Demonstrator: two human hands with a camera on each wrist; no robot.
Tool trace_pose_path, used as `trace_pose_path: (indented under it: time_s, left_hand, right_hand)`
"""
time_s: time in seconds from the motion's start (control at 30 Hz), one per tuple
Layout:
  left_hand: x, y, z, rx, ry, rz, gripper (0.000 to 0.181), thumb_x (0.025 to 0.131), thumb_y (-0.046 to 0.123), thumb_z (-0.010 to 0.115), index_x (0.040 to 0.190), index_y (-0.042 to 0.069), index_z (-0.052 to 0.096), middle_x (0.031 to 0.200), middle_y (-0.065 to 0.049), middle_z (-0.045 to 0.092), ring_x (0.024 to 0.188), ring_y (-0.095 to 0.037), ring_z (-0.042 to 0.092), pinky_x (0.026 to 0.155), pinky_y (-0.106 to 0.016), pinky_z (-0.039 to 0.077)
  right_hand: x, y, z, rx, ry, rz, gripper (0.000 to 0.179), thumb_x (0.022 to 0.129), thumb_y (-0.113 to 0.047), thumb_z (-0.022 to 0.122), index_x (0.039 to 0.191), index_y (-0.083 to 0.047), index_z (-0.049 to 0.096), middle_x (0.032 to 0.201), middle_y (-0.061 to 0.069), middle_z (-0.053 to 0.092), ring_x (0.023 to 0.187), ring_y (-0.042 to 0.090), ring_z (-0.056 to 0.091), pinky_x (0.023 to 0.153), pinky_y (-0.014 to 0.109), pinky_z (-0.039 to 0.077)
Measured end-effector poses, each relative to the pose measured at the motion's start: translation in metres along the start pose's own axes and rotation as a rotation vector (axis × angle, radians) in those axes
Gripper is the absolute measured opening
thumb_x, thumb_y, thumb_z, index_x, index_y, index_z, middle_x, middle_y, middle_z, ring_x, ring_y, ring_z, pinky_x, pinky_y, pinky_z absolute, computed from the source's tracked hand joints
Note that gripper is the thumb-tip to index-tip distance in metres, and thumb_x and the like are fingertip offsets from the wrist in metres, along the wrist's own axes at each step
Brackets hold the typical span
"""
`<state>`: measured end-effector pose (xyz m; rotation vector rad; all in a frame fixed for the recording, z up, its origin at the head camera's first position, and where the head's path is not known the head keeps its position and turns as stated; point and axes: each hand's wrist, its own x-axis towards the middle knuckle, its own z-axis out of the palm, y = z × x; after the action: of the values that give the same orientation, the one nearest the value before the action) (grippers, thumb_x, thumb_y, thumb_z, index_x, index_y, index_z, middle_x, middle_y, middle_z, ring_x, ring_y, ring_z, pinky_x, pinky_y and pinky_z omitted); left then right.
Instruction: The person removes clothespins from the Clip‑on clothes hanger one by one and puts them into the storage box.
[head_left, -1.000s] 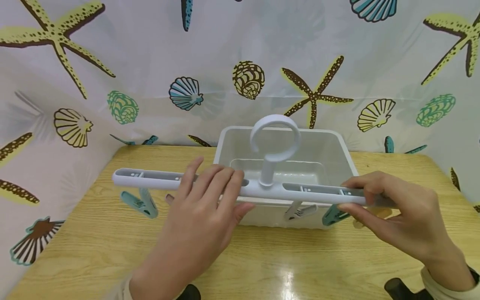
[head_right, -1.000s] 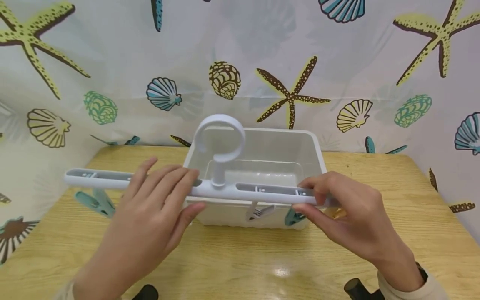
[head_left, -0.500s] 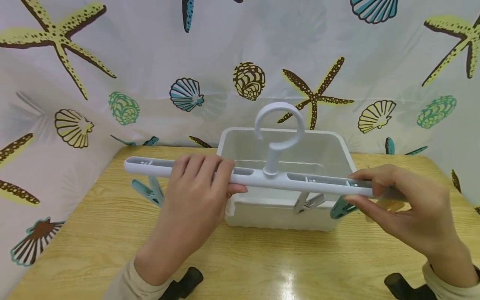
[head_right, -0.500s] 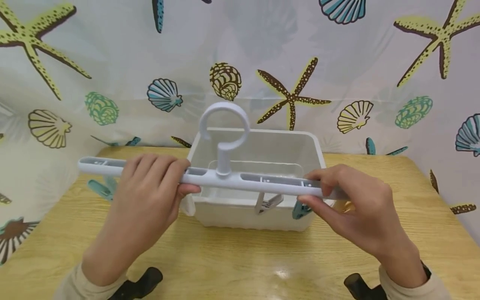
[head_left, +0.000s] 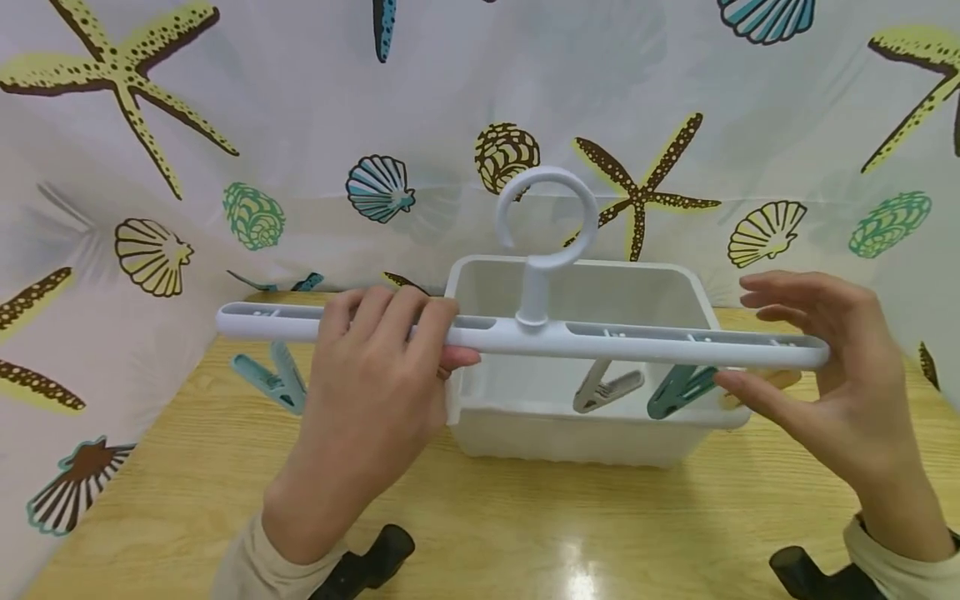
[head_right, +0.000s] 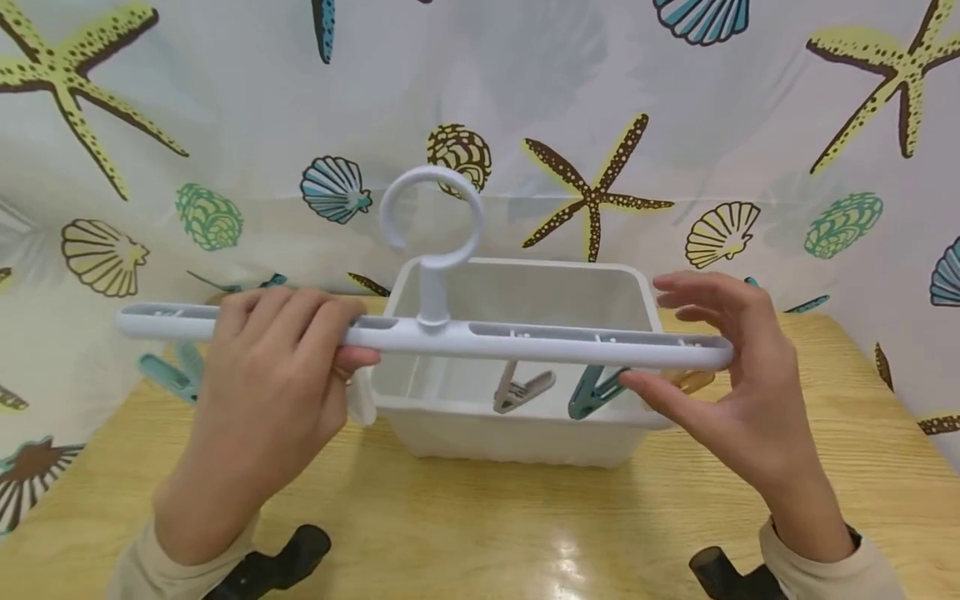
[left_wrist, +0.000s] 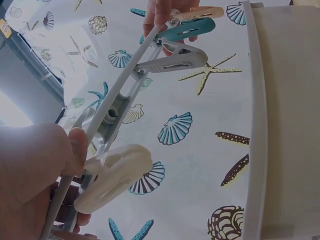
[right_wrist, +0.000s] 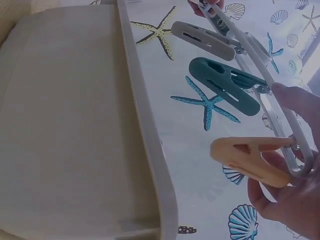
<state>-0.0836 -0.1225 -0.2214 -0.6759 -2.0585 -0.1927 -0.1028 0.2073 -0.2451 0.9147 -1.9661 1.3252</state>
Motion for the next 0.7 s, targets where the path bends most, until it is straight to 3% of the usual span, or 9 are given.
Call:
trace_pose_path:
  time_s: [0.07, 0.13, 0.23, 0.33, 0.43, 0.53, 0.7]
  left_hand:
    - [0.001, -0.001, 0.0, 0.016, 0.005, -0.002, 0.038, 0.102, 0.029, 0.045, 0.091, -0.004, 0.059, 0.082, -0.016, 0.059, 0.078, -0.035, 0.055, 0.076, -0.048, 0.041]
    - [0.002, -0.002, -0.001, 0.032, 0.016, -0.006, 0.042, 0.103, 0.031, 0.041, 0.09, -0.004, 0.059, 0.081, -0.017, 0.059, 0.076, -0.036, 0.055, 0.075, -0.049, 0.041]
    - [0.002, -0.004, -0.002, 0.05, 0.026, -0.015, 0.044, 0.104, 0.032, 0.039, 0.09, -0.005, 0.06, 0.081, -0.017, 0.059, 0.076, -0.036, 0.055, 0.076, -0.049, 0.041]
    - [0.002, -0.005, -0.002, 0.048, 0.042, -0.035, 0.038, 0.102, 0.028, 0.045, 0.09, -0.005, 0.06, 0.081, -0.017, 0.06, 0.075, -0.036, 0.055, 0.076, -0.05, 0.041]
    - [0.002, -0.005, -0.002, 0.048, 0.047, -0.053, 0.034, 0.101, 0.025, 0.048, 0.09, -0.006, 0.06, 0.081, -0.017, 0.06, 0.075, -0.036, 0.054, 0.075, -0.049, 0.041]
    - [0.002, -0.005, -0.002, 0.053, 0.041, -0.064, 0.039, 0.102, 0.028, 0.045, 0.091, -0.007, 0.06, 0.081, -0.017, 0.06, 0.074, -0.036, 0.054, 0.074, -0.049, 0.041]
    - [0.001, -0.007, -0.002, 0.048, 0.017, -0.067, 0.04, 0.102, 0.029, 0.044, 0.091, -0.006, 0.06, 0.08, -0.016, 0.059, 0.075, -0.036, 0.053, 0.072, -0.049, 0.04]
  right_hand:
    - [-0.003, 0.004, -0.002, 0.192, -0.033, 0.121, 0.072, 0.076, 0.004, 0.077, 0.135, 0.011, 0.036, 0.128, 0.017, 0.055, 0.111, 0.023, 0.056, 0.09, 0.024, 0.048]
    - [-0.005, 0.009, -0.004, 0.346, -0.059, 0.227, 0.075, 0.075, 0.023, 0.067, 0.14, 0.005, 0.034, 0.128, 0.018, 0.056, 0.11, 0.024, 0.056, 0.082, 0.026, 0.052]
    - [-0.008, 0.013, -0.009, 0.428, -0.096, 0.381, 0.071, 0.08, 0.026, 0.056, 0.143, -0.001, 0.035, 0.123, 0.014, 0.058, 0.107, 0.023, 0.058, 0.078, 0.028, 0.054]
    - [-0.009, 0.016, -0.012, 0.441, -0.137, 0.455, 0.055, 0.089, 0.019, 0.052, 0.139, -0.001, 0.041, 0.117, 0.013, 0.06, 0.105, 0.022, 0.061, 0.083, 0.028, 0.052]
    - [-0.009, 0.016, -0.011, 0.408, -0.213, 0.464, 0.037, 0.094, 0.013, 0.047, 0.13, 0.002, 0.048, 0.111, 0.012, 0.064, 0.105, 0.022, 0.063, 0.091, 0.027, 0.047]
    - [-0.01, 0.02, -0.009, 0.468, -0.247, 0.4, 0.027, 0.098, 0.011, 0.039, 0.123, 0.01, 0.049, 0.1, 0.015, 0.063, 0.098, 0.025, 0.062, 0.093, 0.028, 0.045]
    - [-0.012, 0.03, -0.001, 0.651, -0.252, 0.19, 0.018, 0.101, 0.005, 0.033, 0.107, 0.019, 0.044, 0.088, 0.015, 0.052, 0.08, 0.024, 0.051, 0.074, 0.031, 0.044]
